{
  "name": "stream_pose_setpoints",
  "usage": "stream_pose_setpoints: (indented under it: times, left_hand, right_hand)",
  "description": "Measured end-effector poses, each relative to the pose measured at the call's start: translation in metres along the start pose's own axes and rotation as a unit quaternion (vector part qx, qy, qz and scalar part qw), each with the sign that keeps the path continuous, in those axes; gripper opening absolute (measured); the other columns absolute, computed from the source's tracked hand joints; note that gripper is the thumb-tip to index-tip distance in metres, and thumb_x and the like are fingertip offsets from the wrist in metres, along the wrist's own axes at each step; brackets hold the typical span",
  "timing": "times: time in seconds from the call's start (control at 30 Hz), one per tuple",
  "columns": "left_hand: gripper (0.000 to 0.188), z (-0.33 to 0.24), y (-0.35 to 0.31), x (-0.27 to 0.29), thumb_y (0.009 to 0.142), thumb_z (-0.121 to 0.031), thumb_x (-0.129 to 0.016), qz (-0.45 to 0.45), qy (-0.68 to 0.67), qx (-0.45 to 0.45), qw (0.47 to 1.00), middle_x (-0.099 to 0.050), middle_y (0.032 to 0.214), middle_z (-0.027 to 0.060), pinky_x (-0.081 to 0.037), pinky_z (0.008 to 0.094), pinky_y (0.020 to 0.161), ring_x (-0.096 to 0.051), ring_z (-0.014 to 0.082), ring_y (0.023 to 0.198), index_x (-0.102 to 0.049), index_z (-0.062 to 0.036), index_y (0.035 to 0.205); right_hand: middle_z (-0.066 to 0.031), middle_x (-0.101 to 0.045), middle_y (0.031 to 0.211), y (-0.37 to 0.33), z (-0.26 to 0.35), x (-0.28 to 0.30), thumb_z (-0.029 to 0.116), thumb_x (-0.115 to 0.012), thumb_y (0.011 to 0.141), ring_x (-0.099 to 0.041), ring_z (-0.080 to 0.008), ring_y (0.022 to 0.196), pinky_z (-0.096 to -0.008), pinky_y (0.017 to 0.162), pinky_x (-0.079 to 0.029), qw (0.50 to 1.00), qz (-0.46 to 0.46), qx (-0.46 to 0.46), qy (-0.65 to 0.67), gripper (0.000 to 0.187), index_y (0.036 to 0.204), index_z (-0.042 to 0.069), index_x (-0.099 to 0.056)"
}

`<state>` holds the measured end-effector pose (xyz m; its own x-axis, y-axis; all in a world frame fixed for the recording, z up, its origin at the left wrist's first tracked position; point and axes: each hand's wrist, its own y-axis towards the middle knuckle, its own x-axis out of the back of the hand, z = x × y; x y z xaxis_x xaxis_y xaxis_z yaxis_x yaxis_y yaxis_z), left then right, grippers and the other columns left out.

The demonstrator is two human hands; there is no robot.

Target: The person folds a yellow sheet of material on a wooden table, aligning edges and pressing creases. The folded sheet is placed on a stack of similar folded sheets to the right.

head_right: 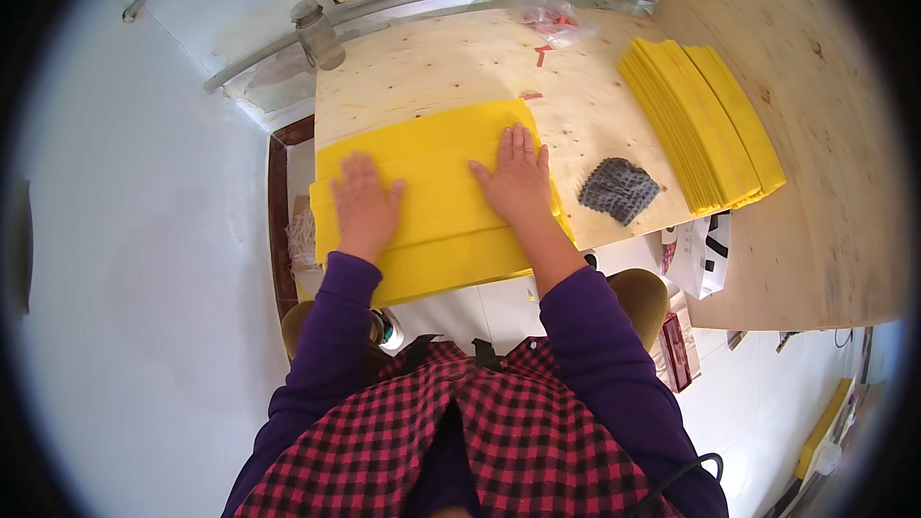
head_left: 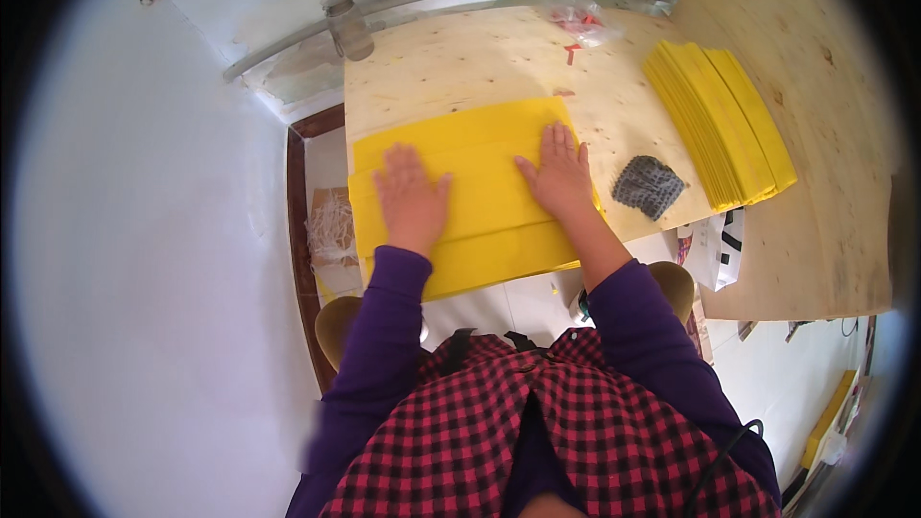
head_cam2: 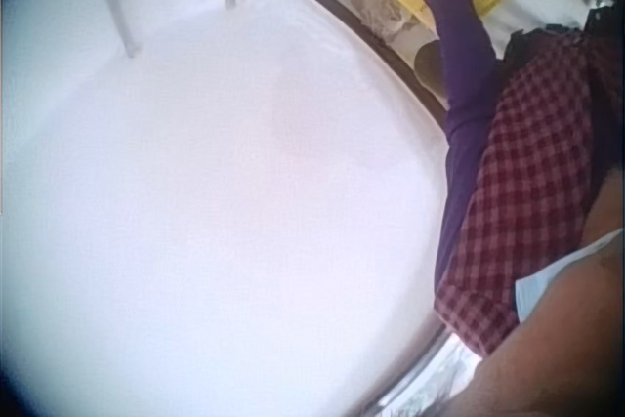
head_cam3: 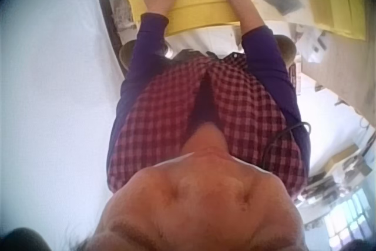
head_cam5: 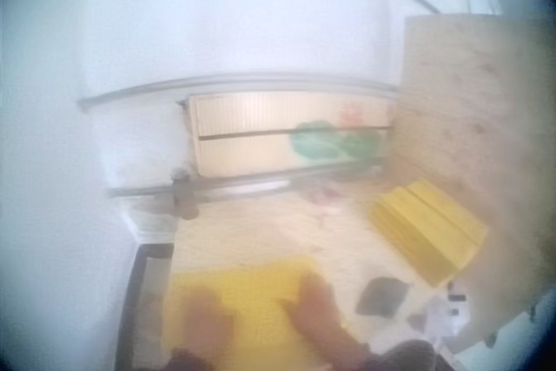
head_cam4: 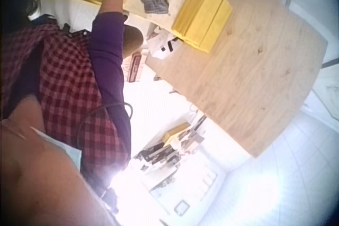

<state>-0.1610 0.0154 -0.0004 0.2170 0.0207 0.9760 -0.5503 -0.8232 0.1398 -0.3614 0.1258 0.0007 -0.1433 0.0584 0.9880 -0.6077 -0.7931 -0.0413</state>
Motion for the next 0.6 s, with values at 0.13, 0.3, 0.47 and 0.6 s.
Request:
stream_pose_setpoints:
  times: [0.13,0.3,0.47,0.6]
  left_hand:
    - [0.073,-0.062,0.002,-0.006,0.096,-0.052,-0.038,0.038,-0.095,-0.132,0.986,-0.024,0.157,0.0133,-0.010,0.0483,0.118,-0.017,0.0266,0.147,-0.029,-0.0015,0.148]
    - [0.072,-0.043,0.002,-0.010,0.097,-0.051,-0.038,0.088,-0.082,-0.055,0.991,-0.023,0.158,0.0119,-0.010,0.0476,0.118,-0.017,0.0237,0.147,-0.027,-0.0026,0.149]
    - [0.073,0.027,-0.005,-0.009,0.097,-0.050,-0.038,0.057,-0.055,0.039,0.996,-0.021,0.158,0.0146,-0.010,0.0479,0.118,-0.017,0.0253,0.147,-0.026,-0.0008,0.149]
    - [0.073,0.052,-0.013,-0.012,0.098,-0.050,-0.036,0.037,-0.069,0.091,0.993,-0.020,0.158,0.0166,-0.009,0.0483,0.118,-0.017,0.0274,0.147,-0.025,0.0003,0.149]
  right_hand:
    - [-0.0147,-0.014,0.160,0.000,0.001,-0.002,0.060,-0.032,0.095,-0.008,-0.0249,0.149,-0.0460,0.119,-0.006,1.000,0.002,0.002,-0.023,0.084,0.151,-0.001,-0.018]
    - [-0.0151,-0.014,0.159,0.001,-0.001,-0.005,0.060,-0.033,0.095,-0.010,-0.0255,0.148,-0.0471,0.119,-0.007,1.000,-0.010,0.011,-0.026,0.083,0.151,-0.001,-0.018]
    - [-0.0149,-0.014,0.159,0.001,0.002,-0.007,0.060,-0.033,0.095,-0.010,-0.0251,0.148,-0.0473,0.119,-0.007,1.000,-0.013,0.016,-0.020,0.084,0.151,0.000,-0.018]
    - [-0.0149,-0.014,0.159,0.001,0.003,-0.006,0.061,-0.033,0.095,-0.010,-0.0251,0.148,-0.0474,0.119,-0.006,1.000,-0.023,0.019,-0.009,0.084,0.151,0.000,-0.018]
